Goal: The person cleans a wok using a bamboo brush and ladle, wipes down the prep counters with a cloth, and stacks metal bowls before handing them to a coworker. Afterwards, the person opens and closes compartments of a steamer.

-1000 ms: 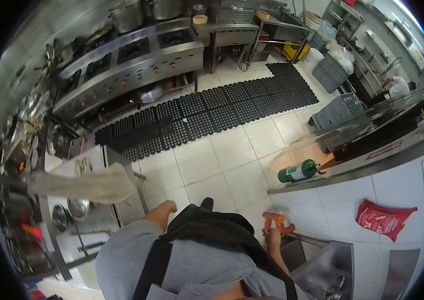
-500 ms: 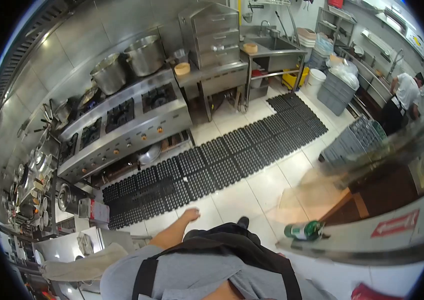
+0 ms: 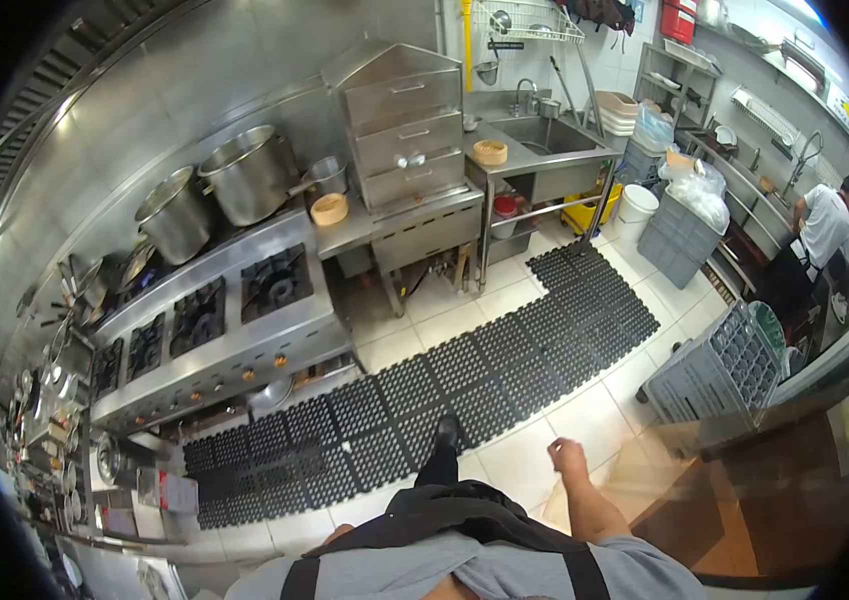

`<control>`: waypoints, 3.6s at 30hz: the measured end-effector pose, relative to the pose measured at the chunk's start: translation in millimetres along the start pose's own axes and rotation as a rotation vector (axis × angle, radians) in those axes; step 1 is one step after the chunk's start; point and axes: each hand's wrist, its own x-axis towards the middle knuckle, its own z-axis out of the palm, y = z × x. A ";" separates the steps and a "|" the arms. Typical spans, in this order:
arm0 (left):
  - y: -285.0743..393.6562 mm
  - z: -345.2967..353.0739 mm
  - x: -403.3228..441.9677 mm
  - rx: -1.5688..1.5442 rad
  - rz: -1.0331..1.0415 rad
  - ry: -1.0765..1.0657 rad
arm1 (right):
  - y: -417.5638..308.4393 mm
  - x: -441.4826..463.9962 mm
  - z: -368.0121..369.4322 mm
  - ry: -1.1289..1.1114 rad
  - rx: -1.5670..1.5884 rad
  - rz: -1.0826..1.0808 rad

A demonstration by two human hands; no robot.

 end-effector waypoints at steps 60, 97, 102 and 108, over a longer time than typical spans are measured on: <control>566.8 -879.6 277.9 -1.802 1.019 1.227 | -87.5 622.1 -187.3 -0.016 -0.050 0.004; 521.4 -791.3 380.9 -1.968 0.621 1.029 | -82.4 502.4 -198.7 -0.108 -0.127 0.016; 533.0 -786.0 360.1 -1.803 0.341 1.015 | -120.8 517.9 -227.9 -0.159 -0.158 -0.142; 522.4 -816.9 395.7 -1.751 0.364 1.092 | -59.0 565.8 -205.1 -0.014 -0.204 -0.118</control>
